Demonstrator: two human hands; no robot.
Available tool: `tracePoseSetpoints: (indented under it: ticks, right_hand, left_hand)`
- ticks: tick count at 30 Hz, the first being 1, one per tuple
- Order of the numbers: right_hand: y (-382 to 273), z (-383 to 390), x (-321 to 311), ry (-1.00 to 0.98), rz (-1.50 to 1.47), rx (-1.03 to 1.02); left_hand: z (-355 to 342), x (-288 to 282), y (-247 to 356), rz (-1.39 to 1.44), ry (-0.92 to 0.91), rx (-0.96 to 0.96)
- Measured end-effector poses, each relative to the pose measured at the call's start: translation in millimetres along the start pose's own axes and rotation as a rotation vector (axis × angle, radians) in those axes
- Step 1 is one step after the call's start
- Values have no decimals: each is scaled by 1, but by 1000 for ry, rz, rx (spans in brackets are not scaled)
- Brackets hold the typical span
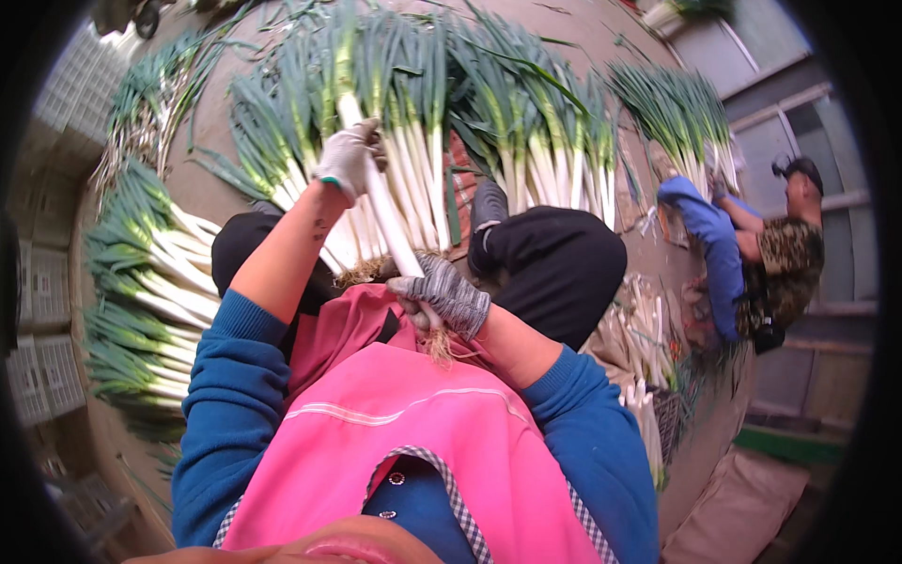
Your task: The person sits on the ground and repeatedly picks up green onions, trims the roots and lower stalks by hand, and places the trimmed pieces aside. The person handles the onions one at a time and continues the process throughout the clip.
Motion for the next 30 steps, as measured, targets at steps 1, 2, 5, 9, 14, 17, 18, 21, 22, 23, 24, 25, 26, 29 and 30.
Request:
tracePoseSetpoints:
  ticks: [1, 2, 5, 9, 14, 17, 18, 21, 22, 23, 24, 25, 26, 29, 30]
  right_hand:
    - [4, 12, 0, -10, -19, 9]
    - [7, 17, -2, 71, -35, 5]
    - [5, 53, -8, 170, -35, -176]
    - [-20, 100, -47, 371, 28, -418]
    - [-44, 113, -166, 982, 627, -570]
    - [-36, 91, -246, 1370, 1168, -603]
    - [-26, 80, -274, 1387, 1228, -512]
    - [16, 51, -353, 1333, 1246, -142]
    - [31, 42, -374, 1327, 1276, -15]
    - [48, 35, -391, 1322, 1323, 100]
    - [62, 34, -406, 1271, 1307, 162]
    - [73, 30, -421, 1224, 1282, 307]
    - [79, 26, -428, 1217, 1248, 297]
    - [68, 26, -437, 1200, 1363, 358]
    - [47, 28, -437, 1180, 1404, 308]
  left_hand:
    - [1, 4, 4, 48, -63, 8]
    - [3, 10, 4, -20, -125, 62]
    - [14, 28, 0, -123, -459, 158]
    - [17, 27, 3, -297, -557, 162]
    - [0, 10, 1, -380, -513, 97]
    - [-5, 3, -5, -393, -440, 57]
    - [-5, 2, -8, -411, -411, 48]
    - [-2, 2, -10, -404, -273, 41]
    - [-1, 3, -11, -399, -267, 43]
    - [0, 4, -11, -392, -260, 46]
    - [0, 4, -10, -400, -219, 17]
    - [0, 5, -9, -399, -233, 17]
    - [1, 3, -6, -399, -223, 22]
    - [3, -6, 6, -380, -221, 40]
    - [3, -8, 11, -360, -237, 47]
Point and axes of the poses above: each hand's wrist, its own z-axis away from the middle knuckle, its own x-axis out of the palm, y = z × x, the point moved 3 cm from there along -z, towards the middle knuckle
